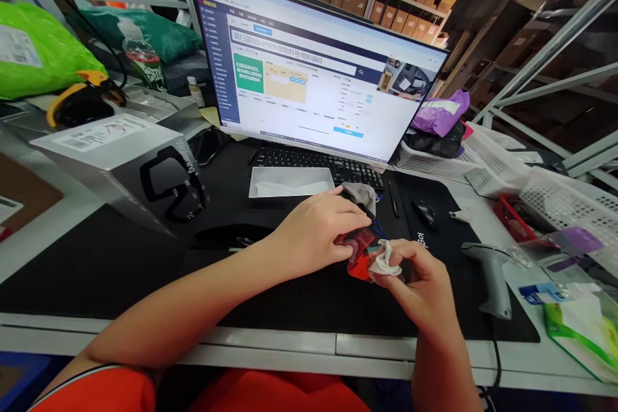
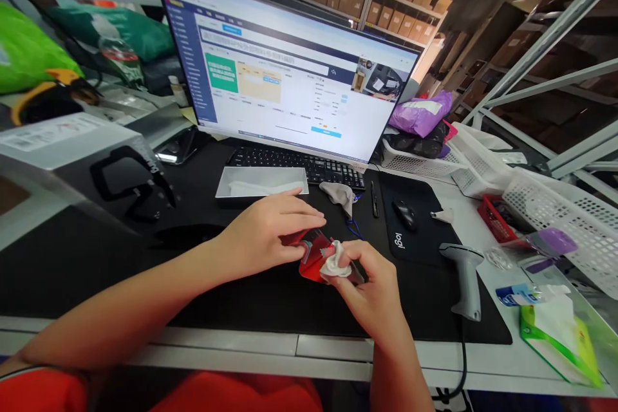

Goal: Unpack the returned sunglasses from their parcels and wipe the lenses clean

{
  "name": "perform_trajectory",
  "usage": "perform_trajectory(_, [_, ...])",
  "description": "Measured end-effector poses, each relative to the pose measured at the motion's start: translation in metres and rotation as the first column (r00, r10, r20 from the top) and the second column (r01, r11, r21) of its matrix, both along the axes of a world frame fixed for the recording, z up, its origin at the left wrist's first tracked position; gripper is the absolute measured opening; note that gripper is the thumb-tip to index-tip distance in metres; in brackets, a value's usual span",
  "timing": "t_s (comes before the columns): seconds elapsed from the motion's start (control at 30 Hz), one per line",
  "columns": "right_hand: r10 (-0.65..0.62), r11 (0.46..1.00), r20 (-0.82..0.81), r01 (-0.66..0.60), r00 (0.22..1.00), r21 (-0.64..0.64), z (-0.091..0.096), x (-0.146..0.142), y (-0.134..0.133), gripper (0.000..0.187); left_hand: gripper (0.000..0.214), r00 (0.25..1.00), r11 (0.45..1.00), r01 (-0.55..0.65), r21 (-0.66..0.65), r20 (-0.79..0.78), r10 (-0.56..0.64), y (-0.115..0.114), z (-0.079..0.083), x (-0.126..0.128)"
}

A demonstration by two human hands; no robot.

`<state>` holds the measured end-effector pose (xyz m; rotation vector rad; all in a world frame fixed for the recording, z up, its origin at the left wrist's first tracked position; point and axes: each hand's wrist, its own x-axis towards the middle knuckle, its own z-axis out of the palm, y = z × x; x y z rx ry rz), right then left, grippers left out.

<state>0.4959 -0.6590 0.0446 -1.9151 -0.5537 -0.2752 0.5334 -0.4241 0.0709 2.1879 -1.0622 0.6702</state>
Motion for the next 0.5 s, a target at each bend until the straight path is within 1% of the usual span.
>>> perform_trajectory(0.03, [-0.008,1.0,-0.014,0.008,1.0,-0.007,0.0,0.0,0.004,0.023,0.03,0.999,0.999,-0.004,0.042,0.042,0.003,0.0,0.0,0.0])
perform_trajectory(0.1, [-0.032,0.999,-0.071,0.034,0.997,0.026,-0.003,-0.003,0.013,0.024,0.022,0.991,0.99,0.007,0.144,0.131,-0.026,-0.001,-0.001,0.0])
perform_trajectory(0.17, [-0.101,0.992,-0.117,0.11,0.988,0.069,-0.006,-0.006,0.022,0.026,0.018,0.973,0.972,0.035,0.231,0.215,-0.086,-0.003,-0.003,0.002])
perform_trajectory(0.23, [-0.196,0.974,-0.129,0.209,0.972,0.091,-0.01,-0.008,0.027,0.027,0.022,0.956,0.967,0.037,0.251,0.272,-0.108,-0.005,-0.005,0.004])
perform_trajectory(0.27, [-0.237,0.961,-0.138,0.253,0.962,0.109,-0.011,-0.008,0.027,0.028,0.025,0.955,0.974,0.019,0.228,0.286,-0.085,-0.006,-0.006,0.004])
perform_trajectory(0.33, [-0.299,0.927,-0.172,0.328,0.939,0.183,-0.013,-0.004,0.024,0.031,0.035,0.962,0.99,-0.072,0.122,0.27,0.036,-0.008,-0.007,0.001])
perform_trajectory(0.4, [-0.328,0.87,-0.21,0.381,0.921,0.313,-0.013,0.003,0.019,0.036,0.043,0.957,0.978,-0.208,-0.005,0.206,0.205,-0.01,-0.006,-0.006])
perform_trajectory(0.43, [-0.334,0.834,-0.222,0.397,0.916,0.385,-0.012,0.007,0.017,0.038,0.043,0.948,0.963,-0.266,-0.04,0.168,0.269,-0.012,-0.006,-0.01])
perform_trajectory(0.47, [-0.334,0.797,-0.227,0.403,0.915,0.45,-0.011,0.01,0.015,0.039,0.04,0.943,0.951,-0.305,-0.046,0.128,0.309,-0.014,-0.006,-0.015])
perform_trajectory(0.5, [-0.33,0.764,-0.23,0.402,0.916,0.505,-0.01,0.012,0.015,0.04,0.038,0.941,0.945,-0.326,-0.023,0.089,0.326,-0.017,-0.008,-0.019])
